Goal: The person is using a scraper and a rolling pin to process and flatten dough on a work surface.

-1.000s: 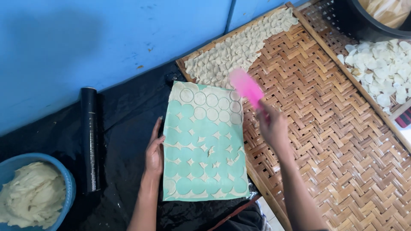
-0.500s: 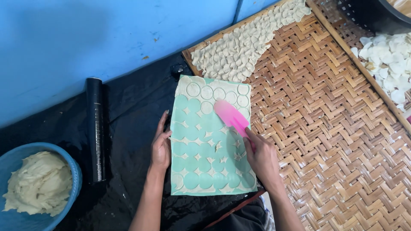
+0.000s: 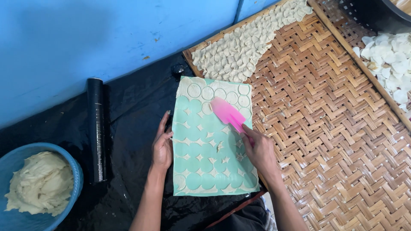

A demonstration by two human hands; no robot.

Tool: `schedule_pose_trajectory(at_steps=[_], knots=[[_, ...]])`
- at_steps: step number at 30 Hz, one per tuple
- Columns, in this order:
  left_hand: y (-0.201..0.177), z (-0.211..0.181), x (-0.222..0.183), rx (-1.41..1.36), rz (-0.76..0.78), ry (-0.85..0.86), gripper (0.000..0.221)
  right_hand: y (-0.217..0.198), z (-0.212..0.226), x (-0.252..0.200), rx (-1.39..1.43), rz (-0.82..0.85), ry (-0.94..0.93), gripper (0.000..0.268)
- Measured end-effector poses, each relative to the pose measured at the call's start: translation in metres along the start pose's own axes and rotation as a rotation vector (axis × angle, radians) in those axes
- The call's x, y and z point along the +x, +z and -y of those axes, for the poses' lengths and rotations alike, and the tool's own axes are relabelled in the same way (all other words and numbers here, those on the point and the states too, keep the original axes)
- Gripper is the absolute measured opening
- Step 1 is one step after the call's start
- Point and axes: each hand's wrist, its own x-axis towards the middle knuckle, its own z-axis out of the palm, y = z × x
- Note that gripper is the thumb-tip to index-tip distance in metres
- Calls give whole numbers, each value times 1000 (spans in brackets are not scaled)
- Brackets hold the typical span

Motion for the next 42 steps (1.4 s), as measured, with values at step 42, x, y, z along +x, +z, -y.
schedule_pose_trajectory(at_steps=[42], knots=[[2,3,0,-5,-9,8,77,-56,-153,226,207,-250,336,38]])
